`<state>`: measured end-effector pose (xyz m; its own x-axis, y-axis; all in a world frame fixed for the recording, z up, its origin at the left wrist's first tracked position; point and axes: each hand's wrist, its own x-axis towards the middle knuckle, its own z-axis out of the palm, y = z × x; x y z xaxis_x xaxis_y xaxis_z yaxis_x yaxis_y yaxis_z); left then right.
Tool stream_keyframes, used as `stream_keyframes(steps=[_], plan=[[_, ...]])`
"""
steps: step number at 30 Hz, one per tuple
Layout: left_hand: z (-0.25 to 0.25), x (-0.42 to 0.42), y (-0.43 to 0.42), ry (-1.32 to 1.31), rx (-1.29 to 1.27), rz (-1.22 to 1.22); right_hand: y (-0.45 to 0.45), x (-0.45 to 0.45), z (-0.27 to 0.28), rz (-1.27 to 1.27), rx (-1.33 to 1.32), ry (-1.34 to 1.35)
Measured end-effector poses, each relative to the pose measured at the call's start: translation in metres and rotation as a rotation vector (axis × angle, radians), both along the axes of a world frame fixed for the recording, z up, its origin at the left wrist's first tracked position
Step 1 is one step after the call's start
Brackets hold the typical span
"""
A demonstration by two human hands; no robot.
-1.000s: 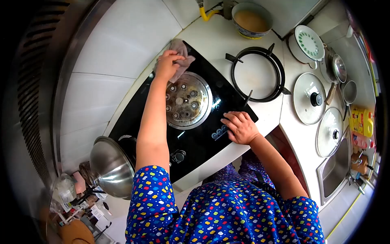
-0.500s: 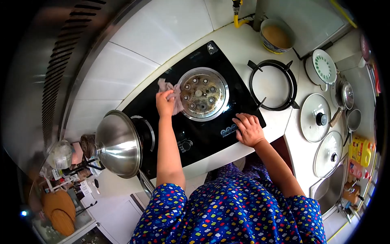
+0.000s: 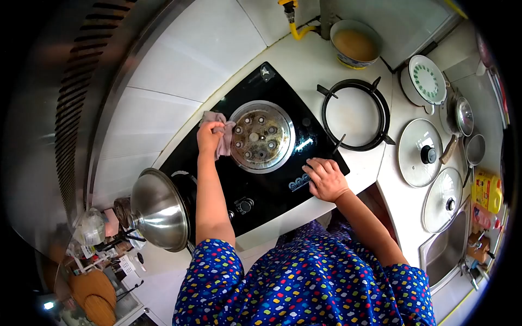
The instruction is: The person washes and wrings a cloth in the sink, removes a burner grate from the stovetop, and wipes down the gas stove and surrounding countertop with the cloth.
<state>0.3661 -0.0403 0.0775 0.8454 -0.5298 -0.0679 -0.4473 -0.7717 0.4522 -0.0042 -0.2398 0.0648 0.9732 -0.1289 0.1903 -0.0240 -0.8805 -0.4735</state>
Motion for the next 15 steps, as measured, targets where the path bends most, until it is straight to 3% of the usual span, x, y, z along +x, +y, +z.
stream_keyframes(steps=[6, 9, 15], plan=[[0.004, 0.021, -0.078, 0.04, 0.034, -0.091, 0.0, 0.001, 0.001, -0.005, -0.008, 0.017], [-0.008, 0.023, -0.133, -0.037, -0.057, -0.321, 0.0, 0.002, 0.0, -0.007, 0.009, -0.027], [-0.007, 0.013, -0.188, 0.122, -0.001, -0.445, 0.0, 0.001, -0.003, -0.007, 0.008, 0.0]])
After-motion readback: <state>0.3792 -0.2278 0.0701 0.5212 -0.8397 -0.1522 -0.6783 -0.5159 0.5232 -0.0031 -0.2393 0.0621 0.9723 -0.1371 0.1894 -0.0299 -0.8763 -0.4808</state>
